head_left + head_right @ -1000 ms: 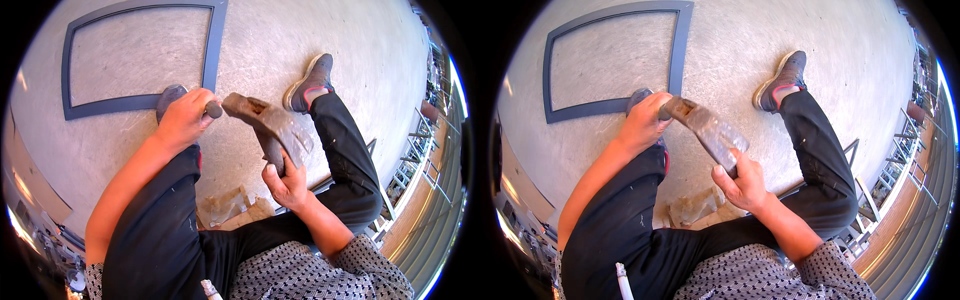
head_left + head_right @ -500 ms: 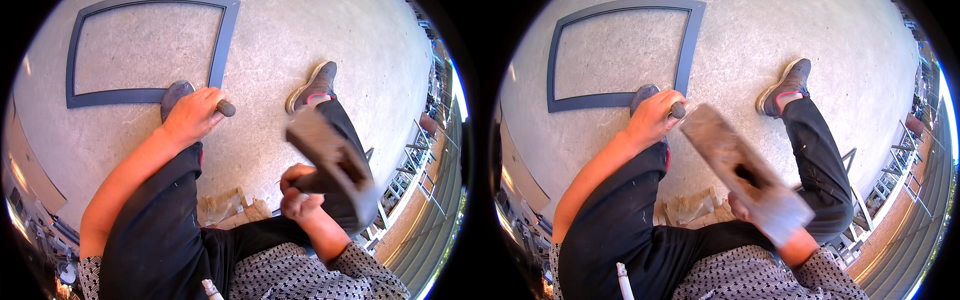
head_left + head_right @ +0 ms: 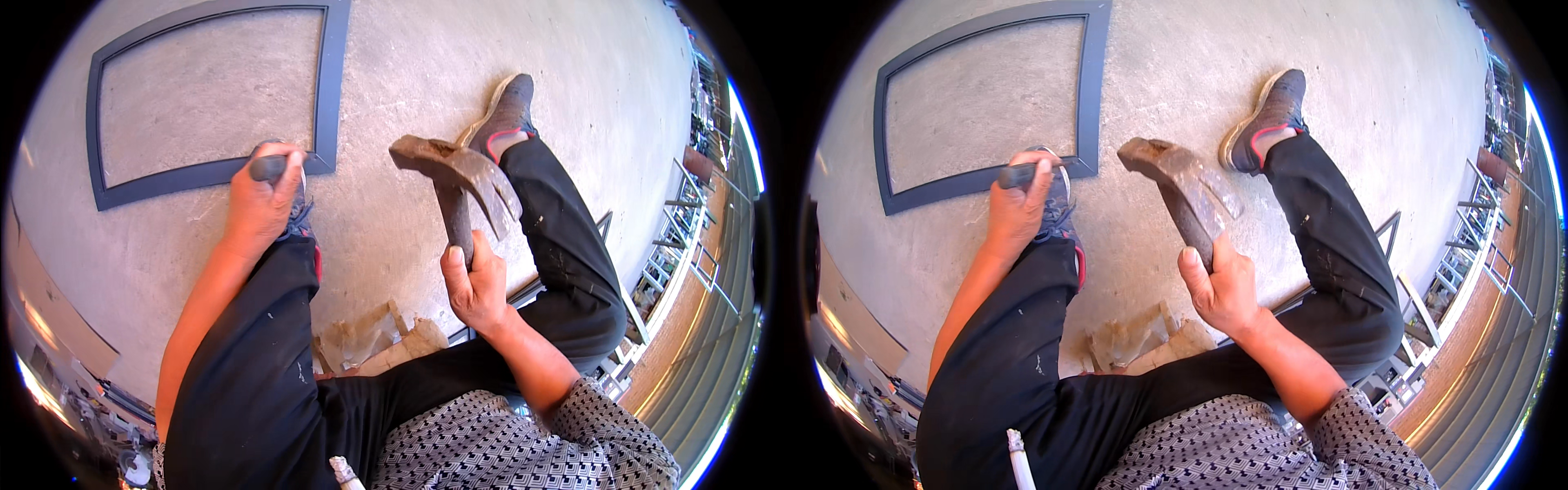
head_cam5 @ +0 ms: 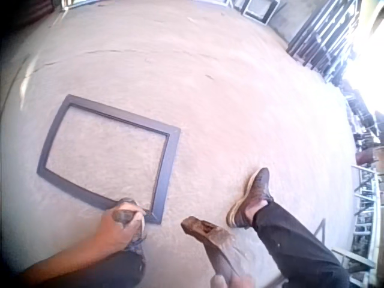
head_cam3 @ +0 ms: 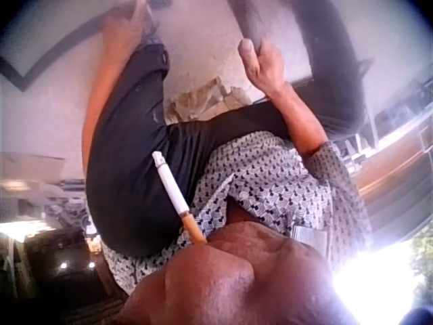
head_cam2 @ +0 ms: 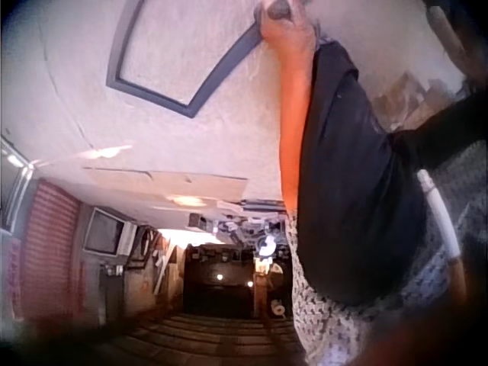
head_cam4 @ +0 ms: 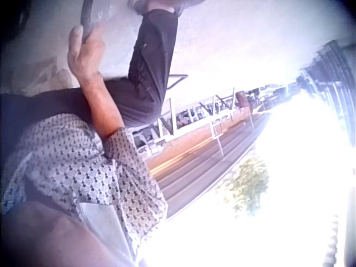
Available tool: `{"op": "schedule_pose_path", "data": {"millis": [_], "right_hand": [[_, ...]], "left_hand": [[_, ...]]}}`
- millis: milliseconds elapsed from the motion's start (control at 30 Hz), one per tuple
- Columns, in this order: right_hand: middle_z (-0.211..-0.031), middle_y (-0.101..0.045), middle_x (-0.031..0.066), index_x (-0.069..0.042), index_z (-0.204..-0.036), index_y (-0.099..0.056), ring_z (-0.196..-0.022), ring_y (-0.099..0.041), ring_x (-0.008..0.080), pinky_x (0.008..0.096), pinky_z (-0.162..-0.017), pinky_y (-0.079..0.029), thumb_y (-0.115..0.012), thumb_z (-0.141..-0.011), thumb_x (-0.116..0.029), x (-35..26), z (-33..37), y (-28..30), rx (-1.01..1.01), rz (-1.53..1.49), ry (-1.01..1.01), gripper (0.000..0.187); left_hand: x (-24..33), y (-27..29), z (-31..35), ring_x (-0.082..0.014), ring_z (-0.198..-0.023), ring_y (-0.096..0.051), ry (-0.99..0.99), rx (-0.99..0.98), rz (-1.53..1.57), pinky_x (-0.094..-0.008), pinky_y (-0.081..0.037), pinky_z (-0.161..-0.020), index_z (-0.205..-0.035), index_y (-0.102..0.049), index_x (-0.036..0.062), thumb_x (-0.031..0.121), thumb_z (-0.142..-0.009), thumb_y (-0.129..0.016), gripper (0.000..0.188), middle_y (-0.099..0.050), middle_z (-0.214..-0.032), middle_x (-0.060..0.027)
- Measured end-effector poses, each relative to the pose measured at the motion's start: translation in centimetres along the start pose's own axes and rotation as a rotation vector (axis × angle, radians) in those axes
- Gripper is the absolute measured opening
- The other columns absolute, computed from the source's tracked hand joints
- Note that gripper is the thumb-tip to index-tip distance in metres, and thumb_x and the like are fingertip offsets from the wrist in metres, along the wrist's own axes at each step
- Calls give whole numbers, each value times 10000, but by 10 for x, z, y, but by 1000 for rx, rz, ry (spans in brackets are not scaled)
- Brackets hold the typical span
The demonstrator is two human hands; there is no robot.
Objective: The person sits on the floor and uses a hammer and a chisel to assemble a rectangular window frame. They repeatedly strike the chisel along the frame's edges to secure the joints. After completing the assembly, the person picks up the frame to inspect it and places it on a stack of other frames.
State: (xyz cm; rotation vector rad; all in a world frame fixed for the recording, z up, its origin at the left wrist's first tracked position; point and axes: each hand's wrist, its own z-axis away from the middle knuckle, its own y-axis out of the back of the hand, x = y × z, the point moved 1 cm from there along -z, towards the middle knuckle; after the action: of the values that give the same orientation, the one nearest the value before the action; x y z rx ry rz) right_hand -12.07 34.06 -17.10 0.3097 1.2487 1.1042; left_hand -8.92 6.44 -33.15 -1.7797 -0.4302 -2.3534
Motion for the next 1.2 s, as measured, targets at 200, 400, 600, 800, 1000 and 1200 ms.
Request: {"op": "schedule_pose_path", "data": {"millis": [200,400,600,800,1000,1200], "right_hand": [[-670,-554,110,-25,-985,-553,-573,-576,233,380,-553,-466,-593,-1085,-318,9,1,-4,6,-23,-64,313],[-658,-577,159,-19,-1008,-565,-565,-630,339,417,-560,-498,-640,-1061,-334,9,1,-5,-31,-52,-76,328],[-658,-568,149,-28,-982,-562,-560,-631,302,402,-558,-499,-640,-1062,-337,8,0,-9,-50,-56,-69,328],[-656,-565,152,-30,-965,-560,-556,-633,311,402,-552,-498,-644,-1059,-349,6,0,-11,-74,-84,-96,343],[-662,-583,160,-29,-963,-562,-567,-651,317,406,-557,-506,-648,-1056,-357,5,0,-13,-84,-73,-93,352],[-670,-600,168,-27,-968,-570,-588,-674,321,411,-565,-516,-653,-1053,-361,4,0,-13,-85,-65,-91,354]], "left_hand": [[-9,0,3,-69,-798,-561,-13,23,89,-249,-481,-725,-1069,-679,39,231,-1079,-632,198,-672,-899,6],[-7,3,3,-88,-876,-619,12,-24,57,-261,-513,-819,-1115,-684,38,207,-1091,-605,188,-699,-1021,-26],[-6,1,3,-77,-797,-556,-7,-7,41,-255,-485,-736,-1082,-677,41,232,-1077,-634,196,-651,-897,0],[1,-1,3,-92,-807,-568,-8,-46,30,-257,-494,-756,-1083,-674,40,229,-1071,-642,192,-651,-908,-17],[-1,-1,4,-100,-812,-574,-21,-27,47,-260,-498,-761,-1087,-672,38,222,-1072,-642,188,-653,-916,-25],[-2,-1,5,-95,-808,-572,-28,-28,40,-256,-494,-754,-1095,-672,38,215,-1069,-645,180,-652,-915,-23]]}}
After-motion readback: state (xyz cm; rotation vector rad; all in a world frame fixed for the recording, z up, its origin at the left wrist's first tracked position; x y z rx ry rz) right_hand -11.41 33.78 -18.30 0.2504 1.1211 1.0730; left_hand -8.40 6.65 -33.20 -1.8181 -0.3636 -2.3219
